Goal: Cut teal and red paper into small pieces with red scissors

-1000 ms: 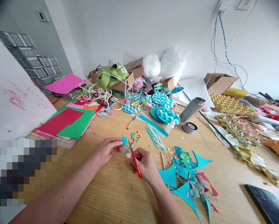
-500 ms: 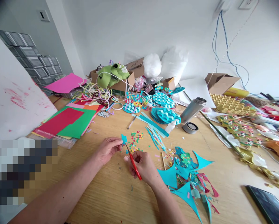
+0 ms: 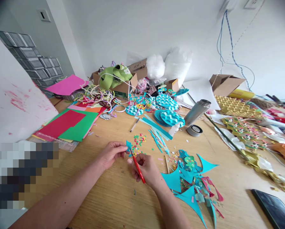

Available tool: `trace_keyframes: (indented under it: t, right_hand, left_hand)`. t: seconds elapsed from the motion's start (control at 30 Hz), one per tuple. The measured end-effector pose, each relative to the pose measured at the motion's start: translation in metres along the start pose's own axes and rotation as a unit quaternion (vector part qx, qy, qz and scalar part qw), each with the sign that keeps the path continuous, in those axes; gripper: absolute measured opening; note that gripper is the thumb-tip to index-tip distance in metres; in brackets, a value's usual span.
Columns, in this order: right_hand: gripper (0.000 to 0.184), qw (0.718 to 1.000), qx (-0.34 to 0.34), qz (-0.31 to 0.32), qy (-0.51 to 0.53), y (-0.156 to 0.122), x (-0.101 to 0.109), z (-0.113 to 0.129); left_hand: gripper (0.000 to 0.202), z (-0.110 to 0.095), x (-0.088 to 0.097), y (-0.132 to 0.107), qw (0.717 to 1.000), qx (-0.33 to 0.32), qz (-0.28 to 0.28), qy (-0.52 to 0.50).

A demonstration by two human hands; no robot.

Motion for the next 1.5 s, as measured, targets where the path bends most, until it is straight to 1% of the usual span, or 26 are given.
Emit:
trace_keyframes:
  t: [0.23, 0.53, 0.8, 1.07, 1.3, 1.5]
  right_hand:
    - [0.041, 1.000, 0.022, 0.010, 0.010, -0.0002, -0.0014, -0.0006]
    - [0.043, 1.000, 0.008, -0.002, 0.005, 0.0014, -0.0017, -0.0004]
    - [0.042, 1.000, -0.012, -0.005, 0.002, 0.0014, -0.0001, 0.0006]
    - [0.042, 0.999, 0.014, 0.027, 0.030, 0.0017, -0.0005, -0.0030]
    - [0.044, 0.999, 0.010, 0.024, 0.025, 0.0021, -0.0006, -0.0026]
    - [0.044, 1.000, 0.007, 0.024, 0.013, 0.0016, 0.0003, -0.0013]
  left_hand:
    - [0.021, 0.0001, -0.0006, 0.0000, 1.000, -0.001, -0.006, -0.017]
    - [0.020, 0.0002, -0.0010, -0.0004, 1.000, 0.007, -0.009, -0.009]
    - [0.019, 0.0032, -0.0001, -0.0008, 0.999, 0.015, 0.026, -0.011]
    - [0.016, 0.0022, -0.0015, -0.0021, 0.999, 0.012, 0.029, -0.028]
    - [0.018, 0.0030, -0.0008, -0.0011, 0.999, 0.011, 0.023, -0.019]
    - [0.016, 0.0034, -0.0005, -0.0006, 1.000, 0.005, 0.026, -0.011]
Point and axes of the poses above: each hand's wrist, its own y-axis towards the middle knuckle, its own x-axis out of the back of the hand, z = x × y, the point moved 1 cm from there along y, towards the middle knuckle, and after that the axes turned 4 degrees about -z, right-handed, at the moved point
